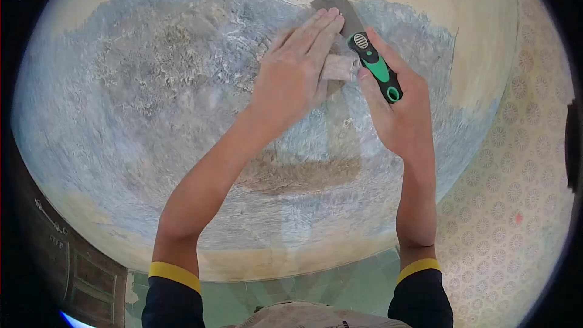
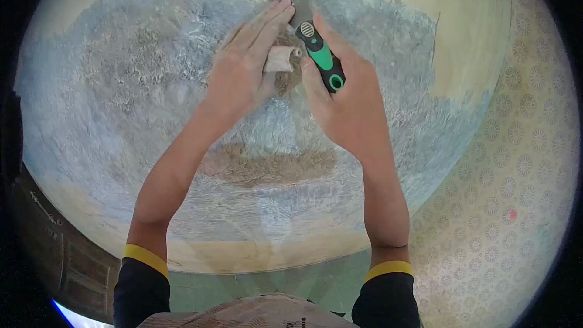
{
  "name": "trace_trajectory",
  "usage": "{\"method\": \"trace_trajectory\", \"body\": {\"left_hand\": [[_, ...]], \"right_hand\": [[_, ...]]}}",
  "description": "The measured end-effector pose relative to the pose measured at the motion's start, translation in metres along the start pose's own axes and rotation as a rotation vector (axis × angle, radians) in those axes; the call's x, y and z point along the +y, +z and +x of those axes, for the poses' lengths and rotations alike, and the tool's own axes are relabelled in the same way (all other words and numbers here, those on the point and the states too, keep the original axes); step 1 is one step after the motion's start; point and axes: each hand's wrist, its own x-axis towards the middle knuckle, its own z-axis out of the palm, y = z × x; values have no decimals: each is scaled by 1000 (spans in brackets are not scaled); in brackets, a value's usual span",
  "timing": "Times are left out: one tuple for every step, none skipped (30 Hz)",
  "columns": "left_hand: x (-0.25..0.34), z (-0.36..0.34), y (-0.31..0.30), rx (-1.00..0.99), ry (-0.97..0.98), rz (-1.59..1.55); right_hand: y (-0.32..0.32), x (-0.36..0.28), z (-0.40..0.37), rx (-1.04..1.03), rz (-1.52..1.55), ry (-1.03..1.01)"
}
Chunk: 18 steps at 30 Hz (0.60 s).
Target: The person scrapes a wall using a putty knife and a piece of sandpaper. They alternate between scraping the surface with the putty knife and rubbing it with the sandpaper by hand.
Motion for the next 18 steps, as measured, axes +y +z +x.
{"method": "trace_trajectory", "body": {"left_hand": [[-1, 1, 0, 5, 20, 7], [-1, 2, 1, 10, 37, 14], [5, -3, 9, 64, -41, 17], [1, 1, 6, 64, -27, 2], [-1, 2, 4, 61, -13, -15], [0, 0, 3, 48, -4, -16], [3, -2, 3, 47, -3, -8], [4, -2, 3, 54, -5, 4], [1, -1, 3, 61, -7, 9], [-4, 1, 2, 55, 13, 36], [-5, 2, 2, 49, 34, 62], [-2, 2, 4, 47, 31, 59], [3, 1, 6, 51, 3, 24], [5, 0, 6, 58, -23, -9], [5, -1, 8, 64, -24, -9], [2, -1, 10, 78, -14, 10], [0, -2, 11, 86, -5, 27], [-1, 1, 9, 85, -4, 28]], "right_hand": [[3, 2, -1, 40, 3, -37], [4, 2, -2, 78, 7, -74], [-5, 4, 6, -8, -18, -108], [-5, 0, 7, -20, -3, -56], [-3, -3, 6, -32, 13, -1], [1, -3, 1, -21, 20, 8], [3, -2, -3, 9, -5, -10], [5, -2, -3, 34, -32, -36], [4, -5, 0, 31, -32, -45], [2, -10, 2, 10, -14, 3], [0, -12, 3, -12, 2, 52], [-1, -10, 1, -14, 1, 56], [-1, -6, -1, -5, 2, 34], [0, -3, -4, 6, 1, 11], [2, -2, -4, 4, -3, 6], [7, -3, -2, 19, -9, 28], [10, -4, -2, 34, -13, 57], [12, -5, 0, 36, -11, 57]]}}
